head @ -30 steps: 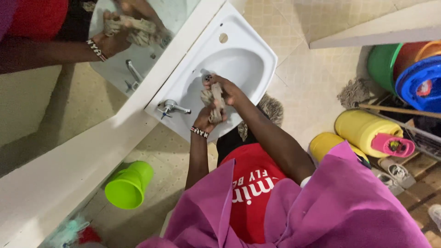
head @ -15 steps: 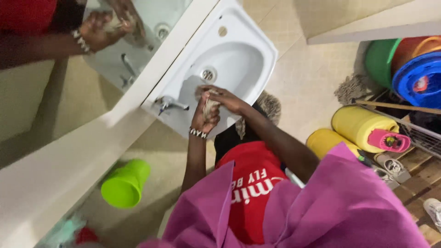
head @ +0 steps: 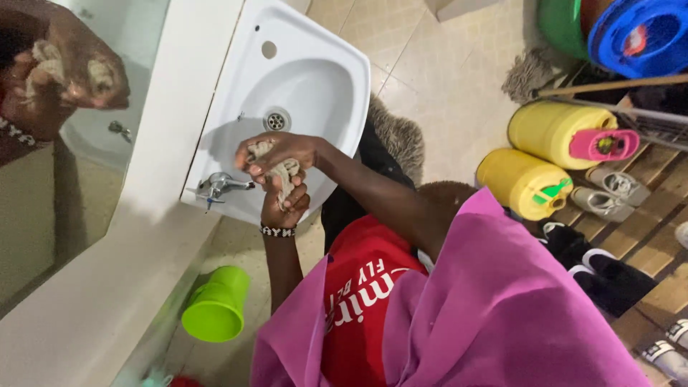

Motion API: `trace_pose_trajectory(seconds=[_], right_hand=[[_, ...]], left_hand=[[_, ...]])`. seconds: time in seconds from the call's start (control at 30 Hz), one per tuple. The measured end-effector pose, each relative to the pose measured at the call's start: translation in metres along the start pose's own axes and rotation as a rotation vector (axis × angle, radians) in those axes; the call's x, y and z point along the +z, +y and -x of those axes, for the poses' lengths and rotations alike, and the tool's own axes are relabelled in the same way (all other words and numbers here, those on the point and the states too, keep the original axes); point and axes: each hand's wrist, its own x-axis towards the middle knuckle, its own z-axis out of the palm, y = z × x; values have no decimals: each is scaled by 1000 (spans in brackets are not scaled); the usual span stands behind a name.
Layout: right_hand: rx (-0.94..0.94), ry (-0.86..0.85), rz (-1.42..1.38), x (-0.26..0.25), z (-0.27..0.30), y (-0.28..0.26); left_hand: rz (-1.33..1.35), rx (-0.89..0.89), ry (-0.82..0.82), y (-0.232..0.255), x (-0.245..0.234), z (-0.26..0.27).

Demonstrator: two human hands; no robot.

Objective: The recorder uses a cloth to scrub and clean a bathroom sink and its faucet.

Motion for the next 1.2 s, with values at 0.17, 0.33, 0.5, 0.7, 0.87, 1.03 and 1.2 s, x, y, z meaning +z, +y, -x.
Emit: trace_pose_trajectory(seconds=[0.17, 0.33, 0.5, 0.7, 0.87, 1.03, 1.2], right_hand=[[258, 170, 319, 25, -29, -36], [376, 384, 566, 1, -43, -29], [180, 393, 985, -29, -32, -26], [237, 785, 741, -49, -32, 8], [-84, 1056, 708, -75, -31, 49], [-267, 1346, 732, -77, -38, 55], [131, 1326, 1115, -75, -12, 43]], left_hand=[[-99, -10, 9, 26, -80, -4], [-231, 131, 148, 20, -112, -44], [-472, 265, 584, -5, -125, -84], [-1642, 789, 797, -15, -147, -94], [-2167, 812, 955, 4, -136, -91], [-2228, 489, 1114, 9, -109, -86], [-2084, 670, 980, -14, -34, -76]])
